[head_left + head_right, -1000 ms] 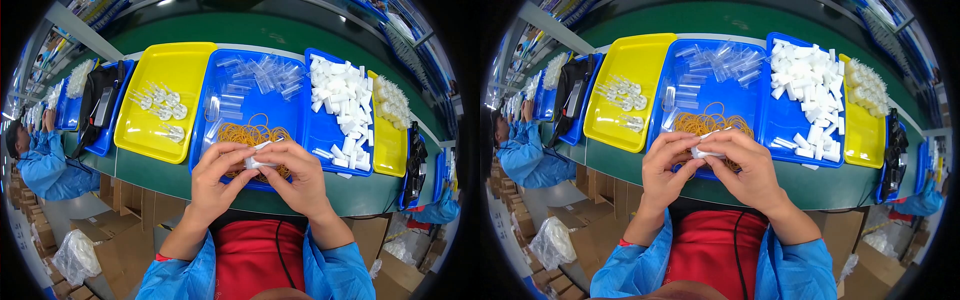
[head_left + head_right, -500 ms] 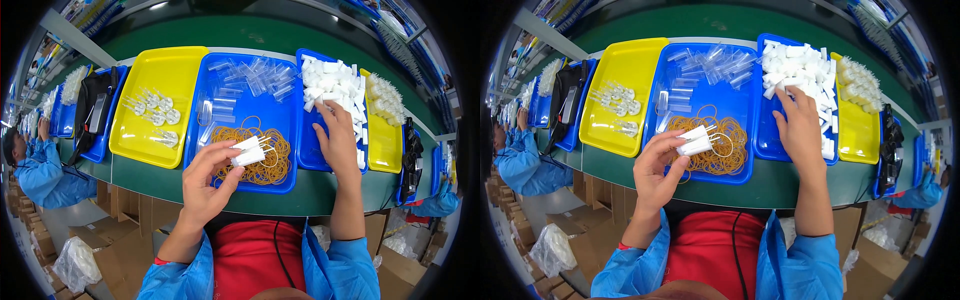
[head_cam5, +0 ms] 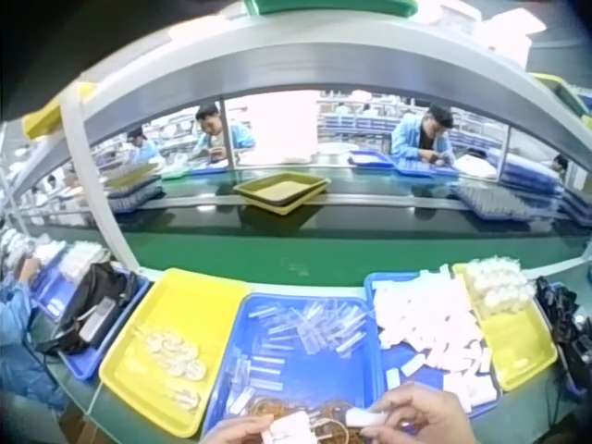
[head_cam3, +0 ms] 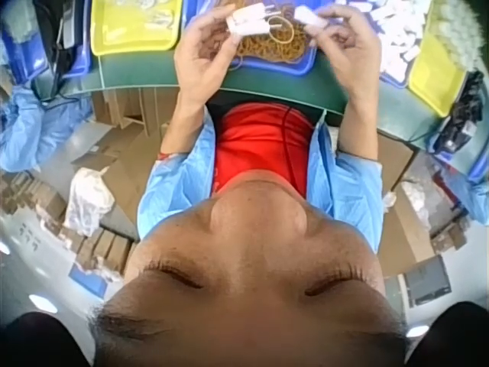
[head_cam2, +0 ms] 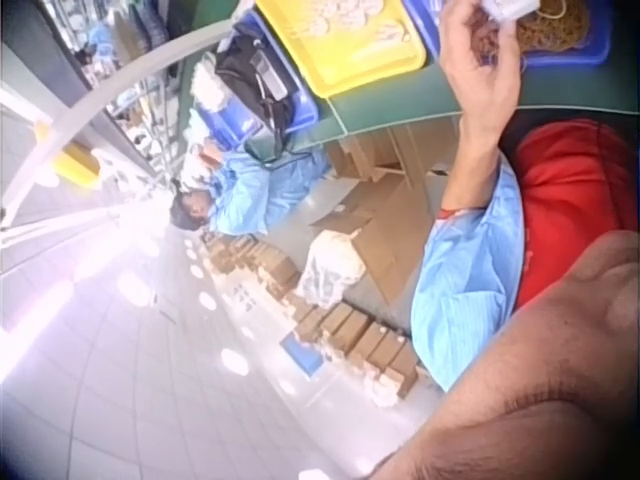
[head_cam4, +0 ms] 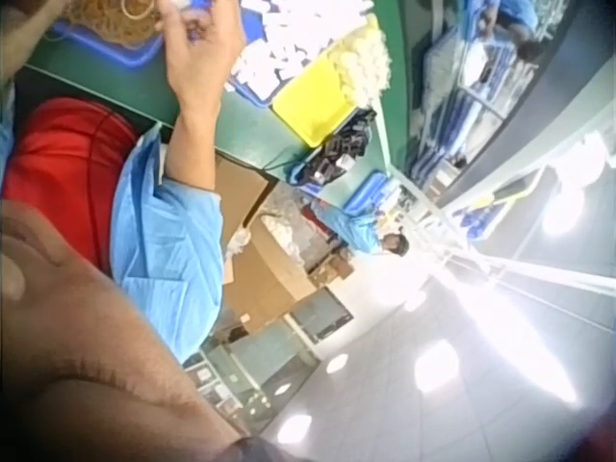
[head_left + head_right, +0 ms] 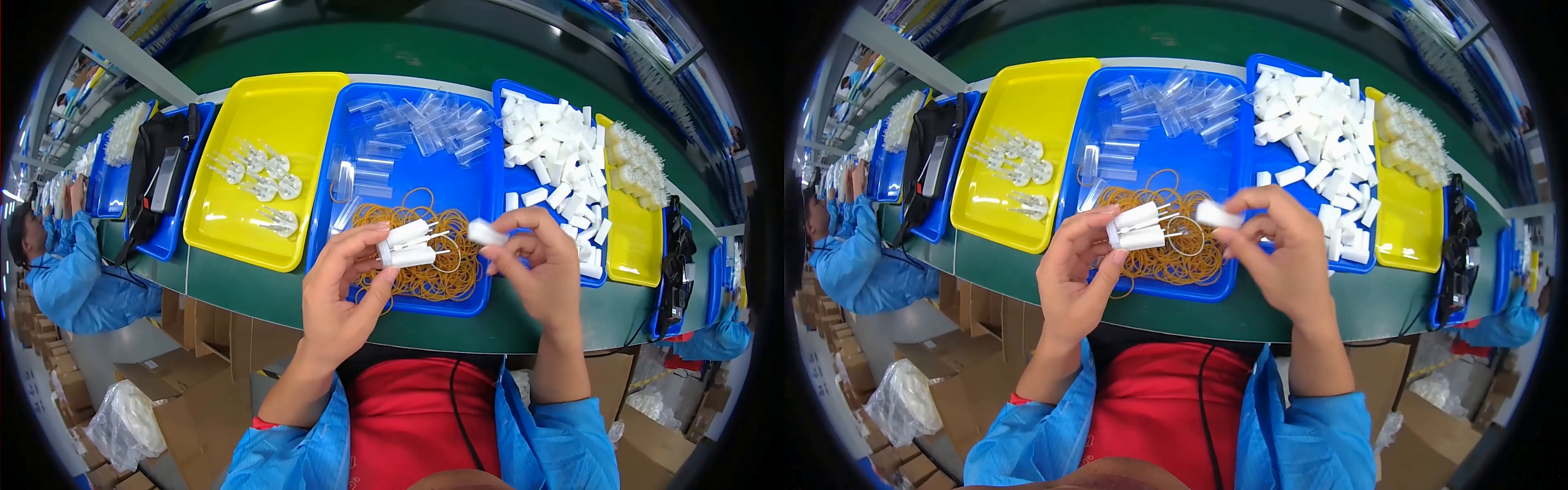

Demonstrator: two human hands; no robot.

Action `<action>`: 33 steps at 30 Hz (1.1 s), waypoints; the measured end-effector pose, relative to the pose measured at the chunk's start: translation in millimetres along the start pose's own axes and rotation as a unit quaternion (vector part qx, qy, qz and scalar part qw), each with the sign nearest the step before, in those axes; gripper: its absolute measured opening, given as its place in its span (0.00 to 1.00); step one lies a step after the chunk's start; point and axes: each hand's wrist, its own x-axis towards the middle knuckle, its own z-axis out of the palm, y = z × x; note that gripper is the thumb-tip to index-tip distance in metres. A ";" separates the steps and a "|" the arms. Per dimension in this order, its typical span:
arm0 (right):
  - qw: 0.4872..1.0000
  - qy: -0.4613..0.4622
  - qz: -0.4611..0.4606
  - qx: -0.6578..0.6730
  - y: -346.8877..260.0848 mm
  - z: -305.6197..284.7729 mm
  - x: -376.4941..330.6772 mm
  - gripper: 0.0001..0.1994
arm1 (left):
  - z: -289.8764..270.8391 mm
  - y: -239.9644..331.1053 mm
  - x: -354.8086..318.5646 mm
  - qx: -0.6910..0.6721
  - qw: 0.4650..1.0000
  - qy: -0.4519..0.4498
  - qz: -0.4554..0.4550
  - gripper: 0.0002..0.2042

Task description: The person assembles electrical plug components by hand, sliding white protective sleeves and clear plastic caps onto the prongs of plug bases, then bundling the assembled units together with rubber bands.

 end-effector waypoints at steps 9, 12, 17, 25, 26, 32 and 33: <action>0.993 -0.033 -0.062 0.091 8.5 15.5 2.4 0.12 | 0.9 2.6 -0.8 0.013 1.000 0.001 0.017 0.22; 0.991 -0.017 -0.073 0.110 10.1 17.5 1.3 0.12 | 0.1 4.5 -1.1 0.016 1.000 -0.003 0.016 0.22; 0.984 0.017 -0.065 0.167 20.5 17.7 -1.0 0.10 | 2.1 4.2 -2.3 0.007 1.000 -0.005 0.012 0.22; 0.993 -0.006 -0.057 0.107 12.4 21.5 -0.1 0.12 | 0.6 6.6 -2.1 0.011 1.000 -0.019 -0.002 0.22; 0.993 -0.005 -0.056 0.106 13.2 20.9 0.0 0.12 | -0.8 6.4 -1.8 0.011 1.000 -0.021 -0.004 0.22; 0.991 -0.022 -0.063 0.119 14.2 21.6 1.7 0.14 | -4.0 5.1 -2.0 0.014 0.999 -0.030 -0.002 0.22; 0.992 -0.020 -0.060 0.108 14.4 20.6 2.0 0.14 | -4.4 5.0 -2.0 0.016 0.999 -0.032 -0.001 0.22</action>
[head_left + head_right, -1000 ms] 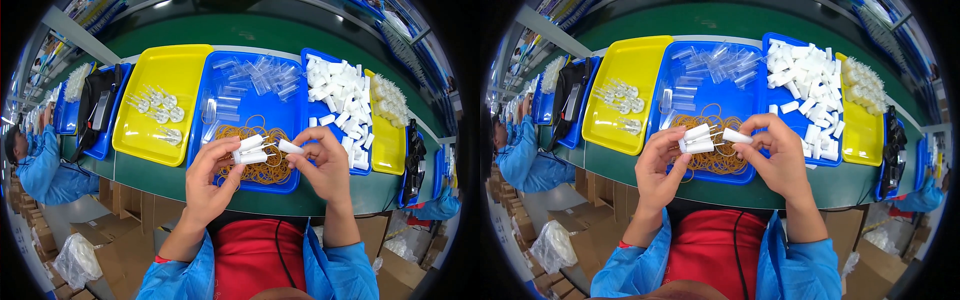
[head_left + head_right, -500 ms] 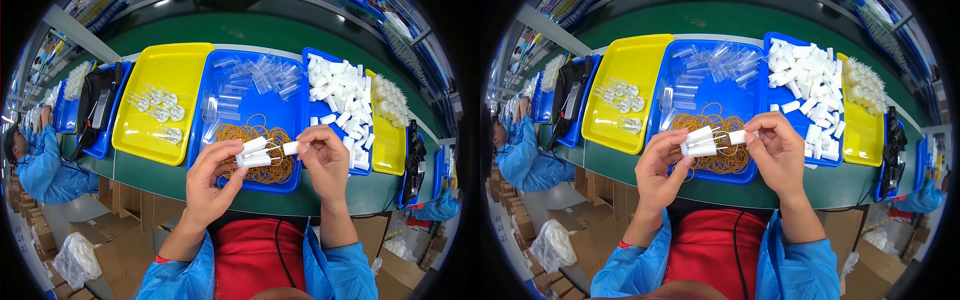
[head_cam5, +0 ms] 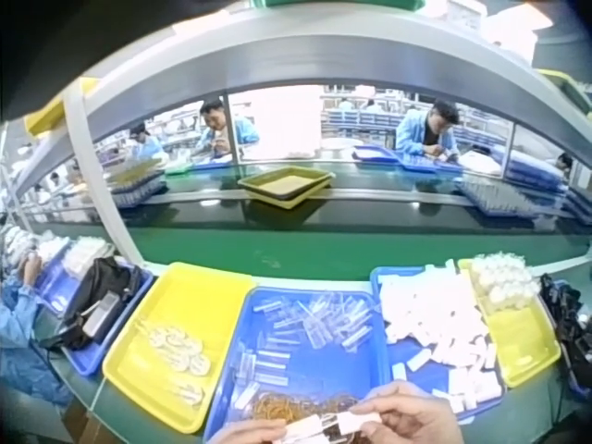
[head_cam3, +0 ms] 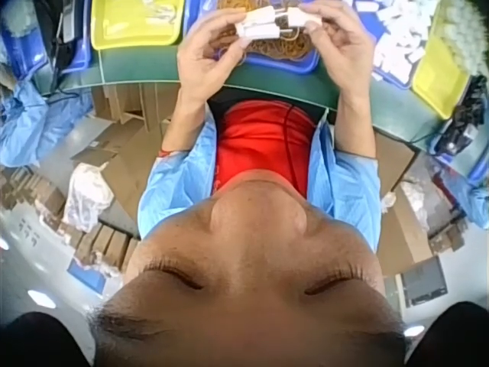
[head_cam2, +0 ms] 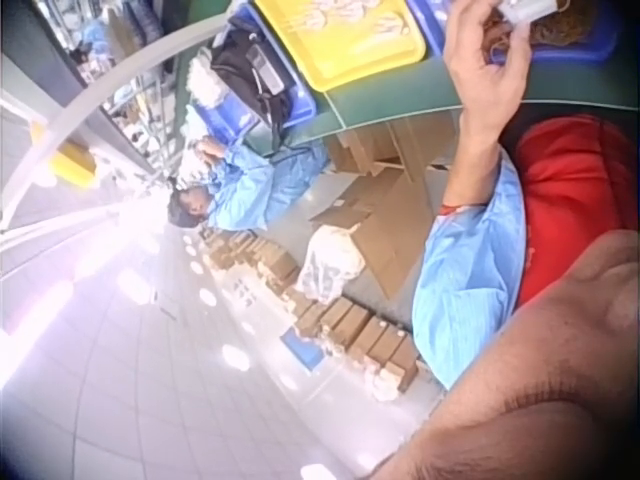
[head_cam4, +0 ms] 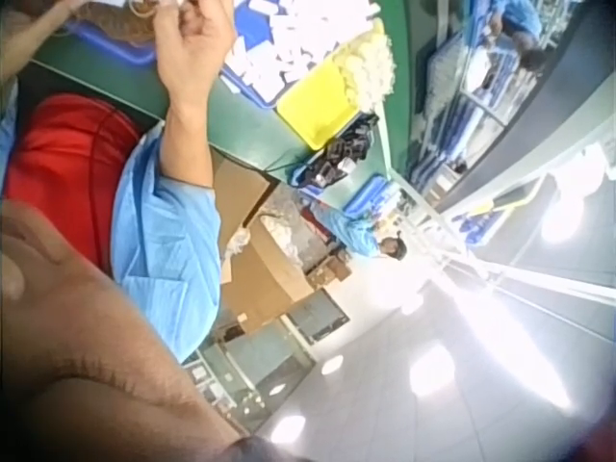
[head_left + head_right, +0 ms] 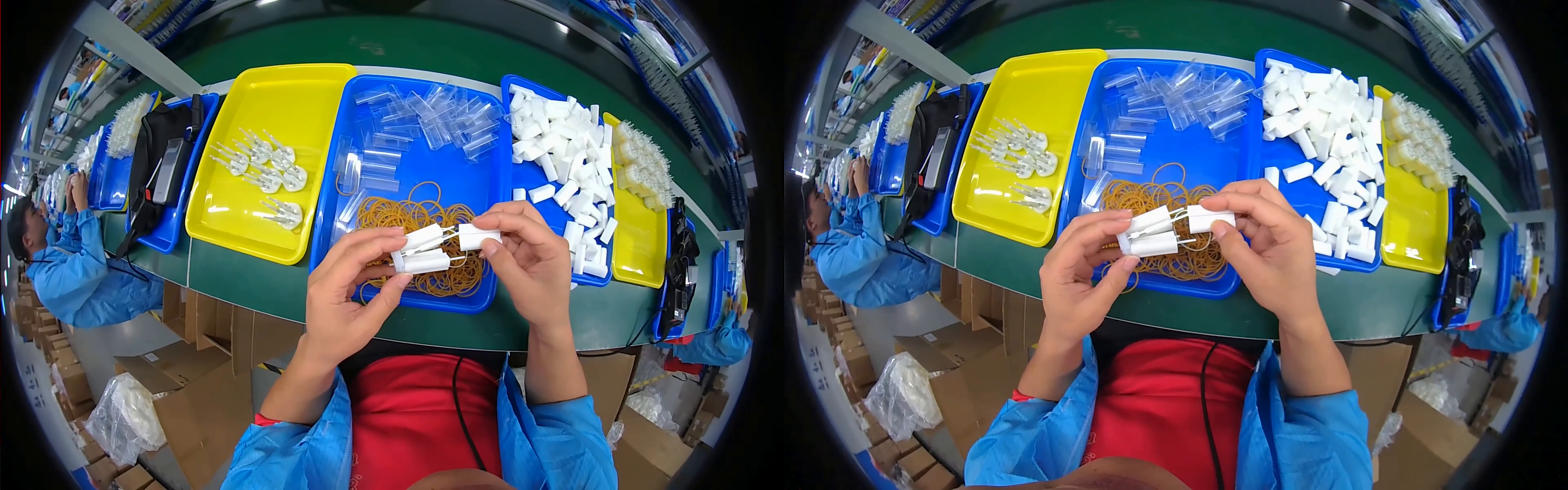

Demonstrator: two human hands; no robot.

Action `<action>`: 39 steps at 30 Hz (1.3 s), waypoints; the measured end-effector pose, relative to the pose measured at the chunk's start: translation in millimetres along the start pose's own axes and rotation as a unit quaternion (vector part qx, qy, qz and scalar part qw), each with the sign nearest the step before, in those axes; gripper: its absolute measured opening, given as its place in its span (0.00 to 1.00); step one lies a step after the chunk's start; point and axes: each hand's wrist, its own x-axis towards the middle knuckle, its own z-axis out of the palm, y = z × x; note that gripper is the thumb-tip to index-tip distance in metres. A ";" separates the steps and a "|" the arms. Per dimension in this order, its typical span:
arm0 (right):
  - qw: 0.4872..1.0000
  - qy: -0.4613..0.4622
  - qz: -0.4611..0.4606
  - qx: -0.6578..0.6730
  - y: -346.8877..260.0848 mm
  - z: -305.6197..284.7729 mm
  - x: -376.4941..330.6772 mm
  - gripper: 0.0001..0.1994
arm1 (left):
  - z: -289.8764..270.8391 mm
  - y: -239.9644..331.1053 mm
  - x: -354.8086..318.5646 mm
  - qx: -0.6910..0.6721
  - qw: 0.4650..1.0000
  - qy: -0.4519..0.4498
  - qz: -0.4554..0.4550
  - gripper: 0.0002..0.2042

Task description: The person assembles electrical plug components by hand, sliding white protective sleeves and clear plastic caps onto the prongs of plug bases, then bundling the assembled units together with rubber bands.

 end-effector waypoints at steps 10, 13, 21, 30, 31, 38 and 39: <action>1.000 -0.011 0.008 0.001 -3.2 -4.5 -0.1 0.13 | 0.6 1.9 0.3 0.007 1.000 -0.014 -0.002 0.22; 0.999 -0.039 0.021 0.029 -2.3 2.0 -2.7 0.13 | 4.1 2.2 1.8 0.015 1.000 -0.005 0.003 0.22; 1.000 -0.030 0.008 0.002 0.2 3.3 1.7 0.12 | 3.5 4.3 2.4 0.040 0.999 -0.018 0.007 0.24; 0.999 -0.025 0.037 -0.001 -0.3 5.1 2.8 0.12 | 1.5 6.1 3.7 0.092 0.995 -0.029 0.035 0.24; 0.999 -0.023 0.042 0.002 -0.1 5.6 2.3 0.12 | 1.5 6.1 3.6 0.093 0.995 -0.029 0.035 0.24; 0.998 -0.032 0.051 -0.032 -1.3 6.1 2.5 0.13 | 2.0 5.7 3.1 0.095 0.995 -0.012 0.028 0.24; 0.998 -0.039 0.049 -0.032 -1.4 5.8 2.5 0.13 | 2.1 6.2 3.3 0.104 0.994 -0.014 0.030 0.24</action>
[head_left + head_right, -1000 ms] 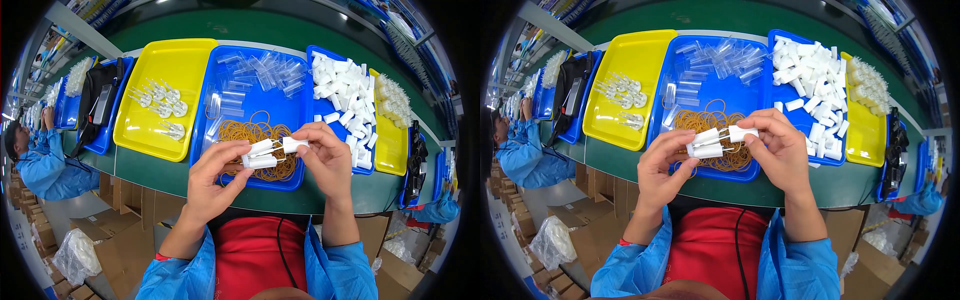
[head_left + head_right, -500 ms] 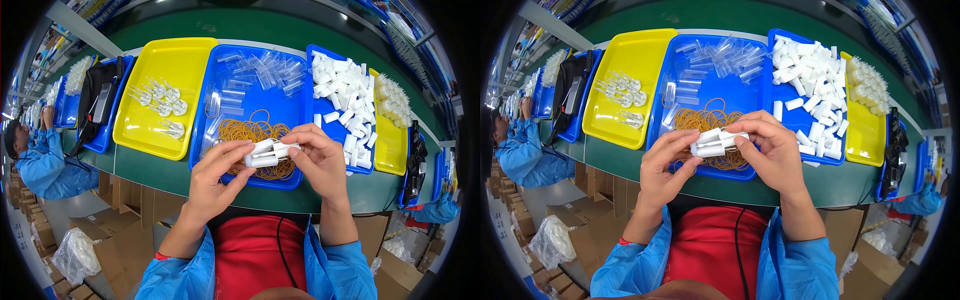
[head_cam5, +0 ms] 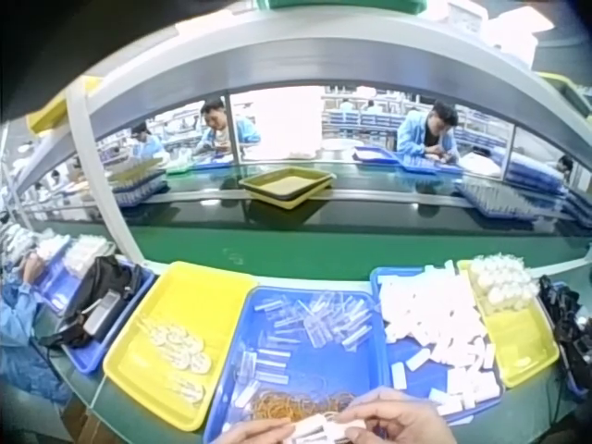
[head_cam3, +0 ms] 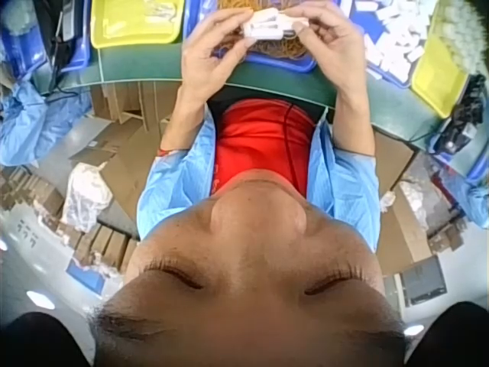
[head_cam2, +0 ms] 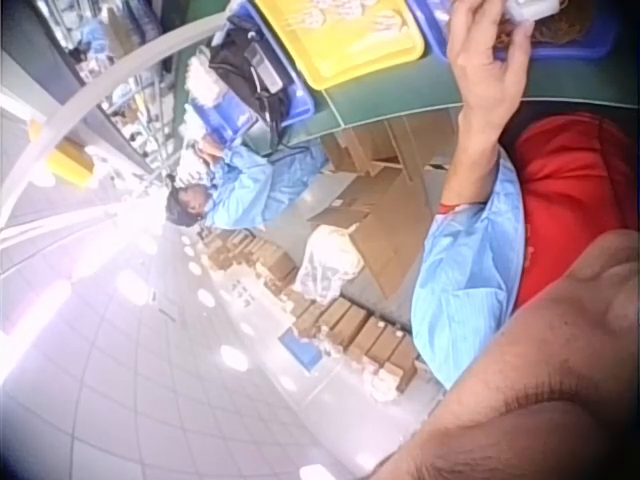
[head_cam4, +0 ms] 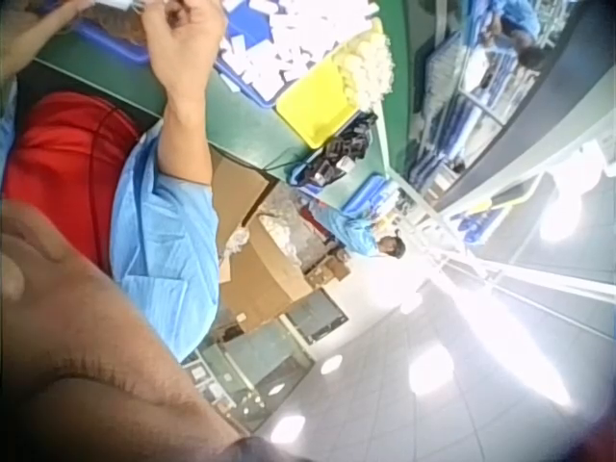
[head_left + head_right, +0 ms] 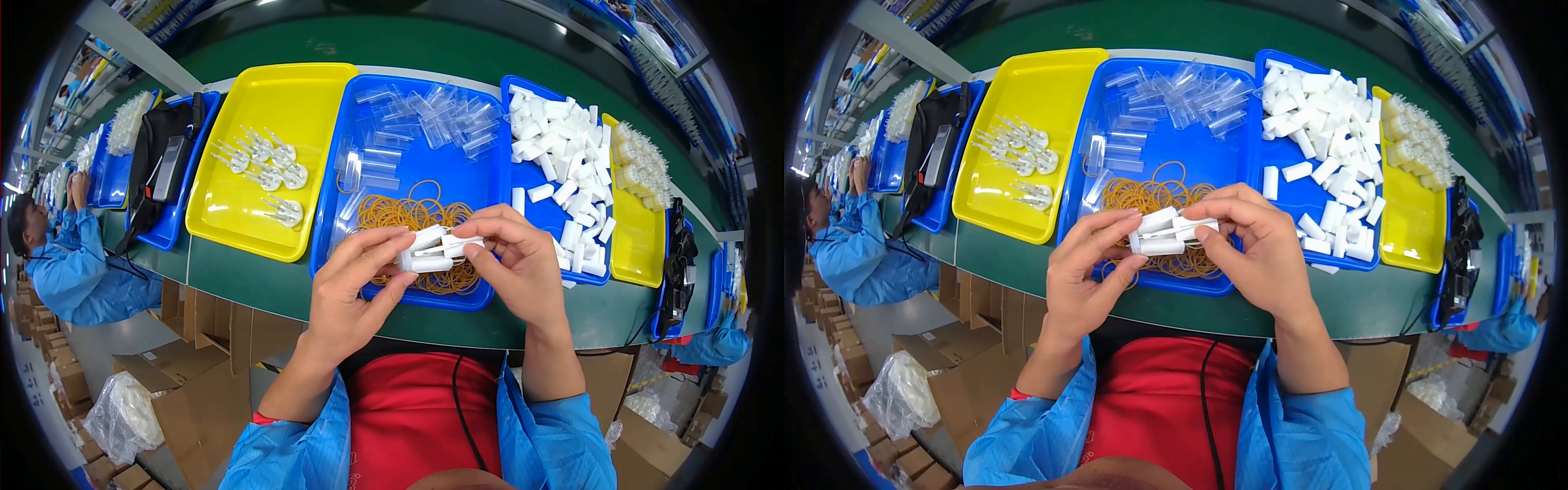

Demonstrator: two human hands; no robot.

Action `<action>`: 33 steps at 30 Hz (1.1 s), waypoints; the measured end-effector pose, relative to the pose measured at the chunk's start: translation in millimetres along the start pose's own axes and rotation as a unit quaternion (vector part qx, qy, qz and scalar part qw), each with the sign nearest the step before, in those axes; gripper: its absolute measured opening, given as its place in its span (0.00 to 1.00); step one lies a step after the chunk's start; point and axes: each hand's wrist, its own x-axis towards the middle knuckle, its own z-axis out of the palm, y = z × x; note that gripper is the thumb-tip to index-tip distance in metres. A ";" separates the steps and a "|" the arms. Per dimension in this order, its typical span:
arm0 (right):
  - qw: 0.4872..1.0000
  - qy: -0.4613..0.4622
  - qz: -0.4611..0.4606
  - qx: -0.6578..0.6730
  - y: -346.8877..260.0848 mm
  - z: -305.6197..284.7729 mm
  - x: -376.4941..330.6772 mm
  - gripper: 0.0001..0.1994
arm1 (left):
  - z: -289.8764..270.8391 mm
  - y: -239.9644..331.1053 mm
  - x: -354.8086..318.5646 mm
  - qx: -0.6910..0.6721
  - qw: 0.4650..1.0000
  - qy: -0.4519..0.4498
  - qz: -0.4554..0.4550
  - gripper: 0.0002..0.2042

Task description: The person assembles electrical plug components by hand, sliding white protective sleeves and clear plastic caps onto the prongs of plug bases, then bundling the assembled units together with rubber bands.

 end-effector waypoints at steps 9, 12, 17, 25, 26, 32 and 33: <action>0.999 -0.017 -0.023 -0.034 0.5 13.4 -3.3 0.14 | 5.4 2.0 0.7 0.005 0.999 -0.032 -0.023 0.26; 0.998 -0.002 -0.039 -0.055 1.0 22.8 -4.3 0.12 | 7.4 3.1 1.4 0.002 0.999 -0.029 -0.022 0.26; 0.998 0.019 -0.042 -0.047 7.9 31.1 -5.4 0.10 | 8.3 1.2 -0.1 0.017 1.000 -0.024 -0.010 0.26; 0.971 0.025 -0.156 -0.181 -5.8 27.3 -1.3 0.21 | 6.7 -3.3 -2.7 -0.011 1.000 -0.002 -0.010 0.20; 0.971 0.024 -0.156 -0.182 -12.0 26.6 -0.9 0.21 | 7.0 -2.7 -2.9 -0.042 0.998 0.021 -0.033 0.19; 0.967 -0.061 -0.158 -0.190 -16.0 22.0 2.5 0.32 | 8.5 -6.4 -12.4 -0.259 0.958 0.021 -0.119 0.18; 0.967 -0.061 -0.158 -0.189 -13.2 22.1 1.7 0.32 | 7.9 -6.4 -13.3 -0.293 0.947 0.002 -0.132 0.18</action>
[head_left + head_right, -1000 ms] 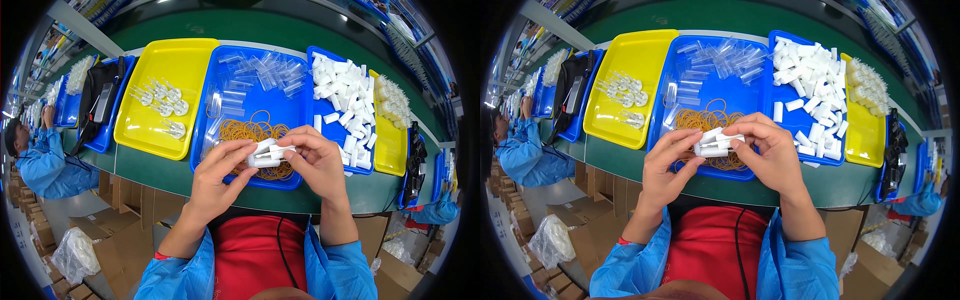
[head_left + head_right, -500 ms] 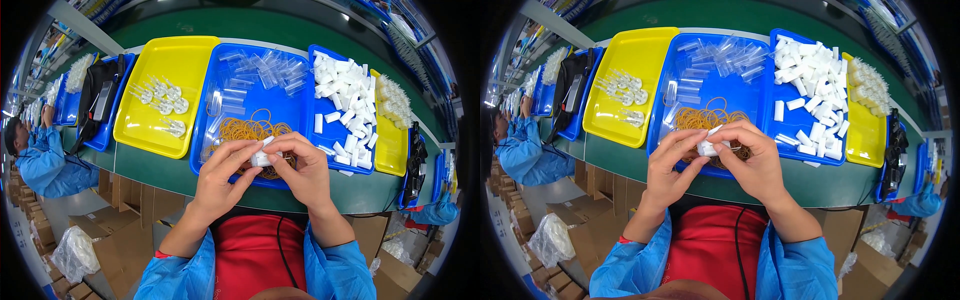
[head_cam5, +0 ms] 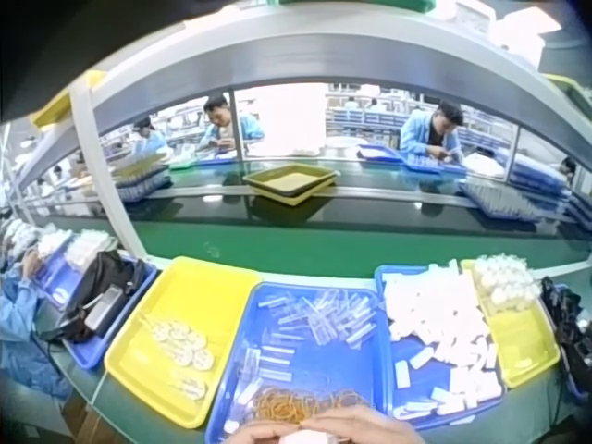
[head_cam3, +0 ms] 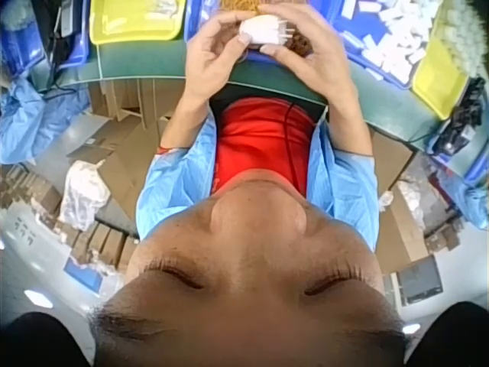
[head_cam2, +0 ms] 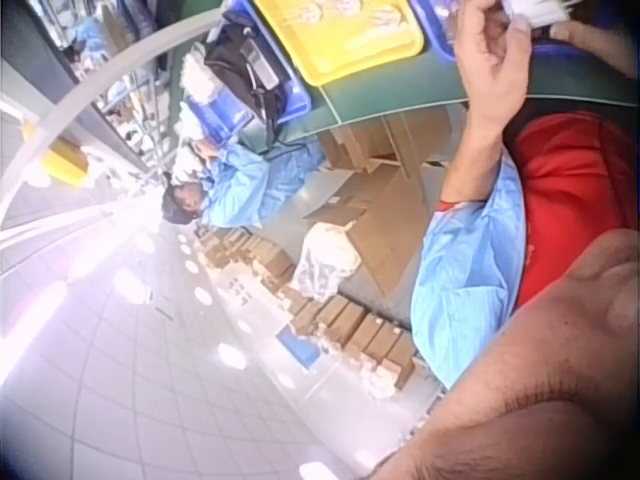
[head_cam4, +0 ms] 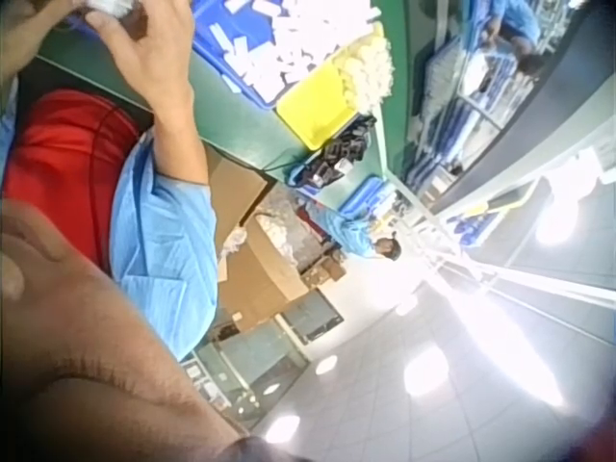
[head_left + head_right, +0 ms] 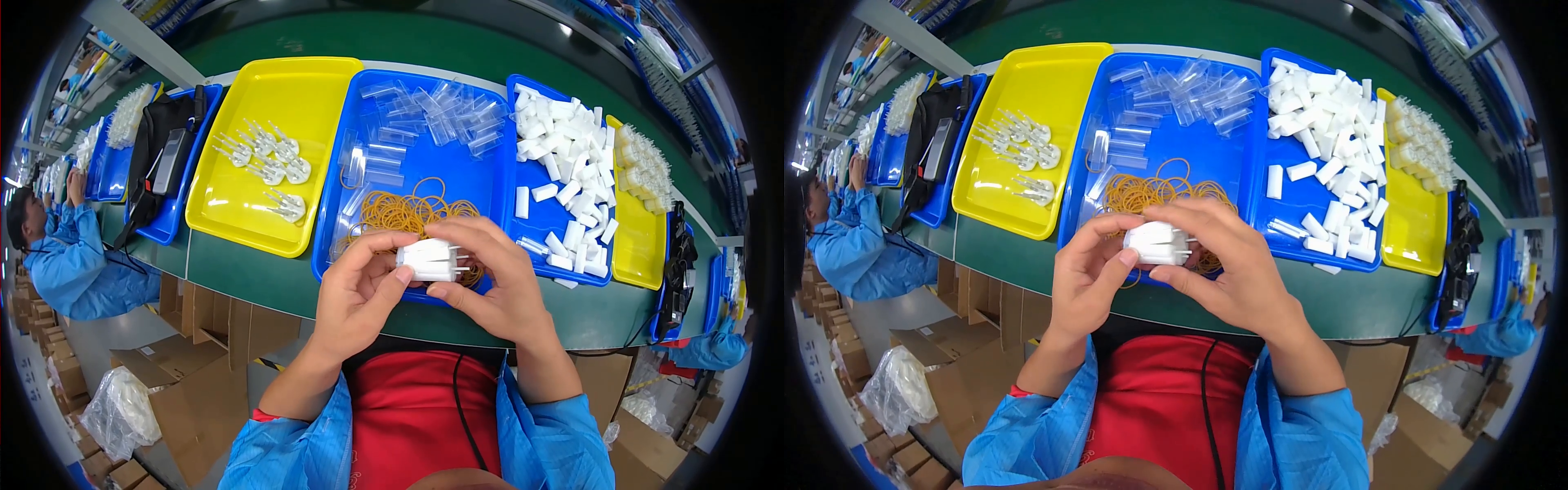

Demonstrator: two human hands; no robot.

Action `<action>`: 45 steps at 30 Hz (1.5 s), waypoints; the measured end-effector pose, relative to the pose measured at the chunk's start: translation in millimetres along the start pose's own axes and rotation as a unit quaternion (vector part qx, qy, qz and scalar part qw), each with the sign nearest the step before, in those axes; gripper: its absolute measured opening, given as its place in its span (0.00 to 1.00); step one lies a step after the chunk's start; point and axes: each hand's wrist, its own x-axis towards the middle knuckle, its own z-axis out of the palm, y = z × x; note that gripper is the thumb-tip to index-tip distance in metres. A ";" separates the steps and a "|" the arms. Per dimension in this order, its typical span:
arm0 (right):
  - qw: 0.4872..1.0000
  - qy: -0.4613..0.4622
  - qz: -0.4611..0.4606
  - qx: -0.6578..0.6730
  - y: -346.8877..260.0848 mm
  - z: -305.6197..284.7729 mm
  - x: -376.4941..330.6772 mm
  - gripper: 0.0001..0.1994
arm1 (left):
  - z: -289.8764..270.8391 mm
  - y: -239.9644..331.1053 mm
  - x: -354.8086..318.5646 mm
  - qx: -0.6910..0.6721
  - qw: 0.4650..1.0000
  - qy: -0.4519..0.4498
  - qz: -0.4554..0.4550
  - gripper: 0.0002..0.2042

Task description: The person assembles electrical plug components by hand, sliding white protective sleeves and clear plastic caps onto the prongs of plug bases, then bundling the assembled units together with rubber bands.

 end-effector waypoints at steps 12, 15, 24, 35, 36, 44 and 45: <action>0.984 0.039 0.085 0.152 6.7 22.3 -8.5 0.18 | 4.6 4.4 0.2 0.370 0.904 -0.010 0.214 0.30; 0.964 0.055 0.110 0.236 -2.8 16.8 -1.4 0.16 | -1.0 -0.7 -1.1 0.392 0.890 -0.004 0.234 0.28; 0.930 -0.008 0.104 -0.353 19.3 -92.1 -3.1 0.08 | -12.6 1.5 -1.1 0.128 0.986 0.063 0.091 0.23; 0.944 0.026 0.100 -0.313 20.8 -80.5 -27.2 0.17 | -1.9 -2.9 10.8 0.141 0.984 0.044 0.097 0.22; 0.964 0.035 0.103 -0.244 15.1 -78.8 -23.5 0.18 | -0.5 -3.9 10.4 0.120 0.986 0.050 0.105 0.21; 0.978 0.099 0.009 0.183 19.2 -29.9 -18.9 0.17 | 5.5 -0.1 10.6 0.191 0.973 0.032 0.122 0.20; 0.974 0.098 -0.005 0.203 21.1 -27.2 -17.4 0.17 | 5.6 0.1 10.0 0.203 0.971 0.034 0.122 0.20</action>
